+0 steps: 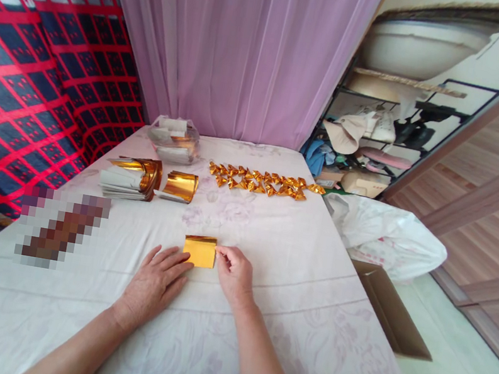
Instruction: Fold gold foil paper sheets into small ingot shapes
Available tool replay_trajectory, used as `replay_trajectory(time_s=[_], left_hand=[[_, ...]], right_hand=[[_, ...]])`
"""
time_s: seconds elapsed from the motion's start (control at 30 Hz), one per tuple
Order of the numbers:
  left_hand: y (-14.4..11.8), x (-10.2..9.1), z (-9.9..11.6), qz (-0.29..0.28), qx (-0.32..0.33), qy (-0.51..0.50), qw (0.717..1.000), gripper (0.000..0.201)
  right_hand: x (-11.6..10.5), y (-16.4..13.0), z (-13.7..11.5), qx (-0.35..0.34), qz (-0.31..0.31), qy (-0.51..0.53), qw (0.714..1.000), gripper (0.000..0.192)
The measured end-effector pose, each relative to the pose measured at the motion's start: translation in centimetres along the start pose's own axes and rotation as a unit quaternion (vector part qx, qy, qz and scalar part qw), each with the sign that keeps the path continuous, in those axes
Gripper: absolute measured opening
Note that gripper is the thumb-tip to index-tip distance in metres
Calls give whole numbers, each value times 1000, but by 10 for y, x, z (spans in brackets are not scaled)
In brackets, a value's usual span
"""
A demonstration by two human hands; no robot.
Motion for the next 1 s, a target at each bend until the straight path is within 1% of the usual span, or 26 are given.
replay_trajectory(time_s=[0.27, 0.37, 0.53, 0.67, 0.83, 1.0], left_hand=[[2, -7, 0, 25, 5, -19, 1000, 25], [2, -7, 0, 26, -2, -25, 999, 24], [3, -8, -1, 18, -14, -38, 999, 24], [4, -8, -3, 23, -12, -48, 999, 24], [4, -7, -5, 32, 4, -66, 997, 24], [4, -8, -5, 34, 5, -69, 997, 24]], right_hand=[[0, -1, -3, -19, -33, -20, 999, 23], [0, -2, -3, -14, -37, -20, 999, 24], [1, -2, 3, 18, -12, 18, 1000, 23], [1, -1, 10, 44, 3, 52, 998, 22], [2, -1, 13, 53, 2, 61, 997, 22], [2, -1, 13, 57, 4, 60, 997, 21]])
Point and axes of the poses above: each hand's wrist, its own y-axis towards the middle knuckle, its own x-axis out of the palm, z = x × y, the point moved 4 cm from there along y, towards the middle knuckle, and after that the axes turned 15 degrees about -y, right-handed, at the moved point
